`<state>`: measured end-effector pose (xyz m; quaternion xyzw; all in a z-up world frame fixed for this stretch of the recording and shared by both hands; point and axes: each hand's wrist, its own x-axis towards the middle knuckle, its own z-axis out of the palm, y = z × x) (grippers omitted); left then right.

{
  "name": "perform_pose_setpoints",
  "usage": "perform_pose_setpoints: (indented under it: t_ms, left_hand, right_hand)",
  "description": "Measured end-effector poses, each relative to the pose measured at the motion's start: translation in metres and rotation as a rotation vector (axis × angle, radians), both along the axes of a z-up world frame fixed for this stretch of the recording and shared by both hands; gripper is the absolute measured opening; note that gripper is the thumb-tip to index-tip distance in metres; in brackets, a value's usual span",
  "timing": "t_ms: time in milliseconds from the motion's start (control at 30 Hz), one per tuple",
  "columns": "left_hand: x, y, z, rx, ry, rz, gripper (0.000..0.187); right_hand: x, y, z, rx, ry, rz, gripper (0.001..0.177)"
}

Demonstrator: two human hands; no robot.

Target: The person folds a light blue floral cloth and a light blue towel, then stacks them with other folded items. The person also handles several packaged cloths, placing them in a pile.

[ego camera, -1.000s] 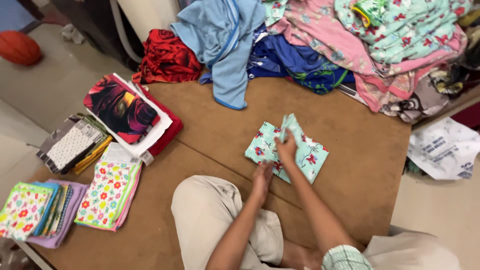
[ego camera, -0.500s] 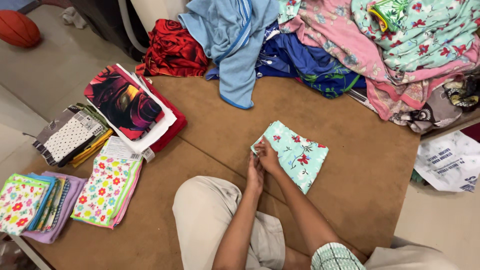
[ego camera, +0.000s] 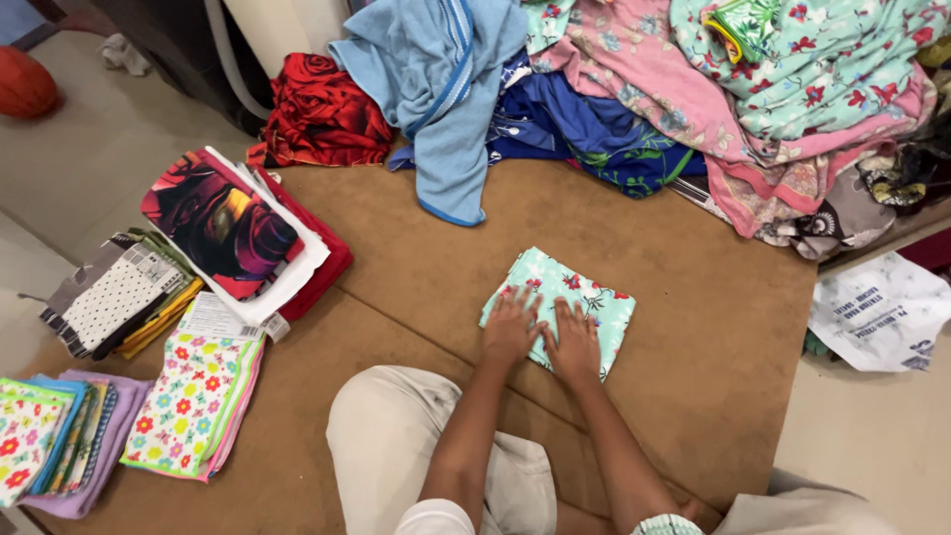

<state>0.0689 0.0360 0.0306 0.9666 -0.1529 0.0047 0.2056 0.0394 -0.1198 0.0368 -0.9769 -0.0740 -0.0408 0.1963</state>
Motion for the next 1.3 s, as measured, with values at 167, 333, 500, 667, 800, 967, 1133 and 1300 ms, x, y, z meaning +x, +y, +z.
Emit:
perform_pose_setpoints:
  t_ms: [167,333,500,667,800,967,1133,1300]
  left_hand:
    - [0.0,0.011,-0.012,-0.026,-0.172,0.286,0.07]
    - [0.003,0.035,0.008,-0.06,0.002,0.546,0.033]
    - [0.001,0.059,0.039,-0.209,0.021,0.588,0.028]
    - [-0.021,0.067,0.036,-0.218,0.025,0.618,0.03]
    - [-0.004,0.036,0.019,-0.073,-0.142,0.36,0.03]
    - [0.017,0.002,0.004,0.016,-0.179,-0.192,0.057]
    - [0.017,0.006,0.016,0.149,-0.029,-0.018,0.075]
    - [0.013,0.011,0.03,0.194,0.054,0.211,0.082]
  right_hand:
    - [-0.02,-0.04,0.004,-0.119,0.016,-0.276,0.067]
    - [-0.046,-0.071,0.009,0.135,-0.003,-0.354,0.068]
    - [-0.054,-0.074,0.022,0.214,-0.021,-0.299,0.067]
    - [-0.035,-0.042,0.024,0.06,-0.128,-0.128,0.057]
    - [0.01,0.006,0.008,0.105,-0.14,-0.004,0.054]
    - [0.043,0.022,-0.006,-0.067,-0.068,-0.021,0.058]
    - [0.045,-0.024,0.007,-0.143,0.115,-0.222,0.061]
    - [0.029,-0.058,0.005,-0.06,-0.104,-0.386,0.059]
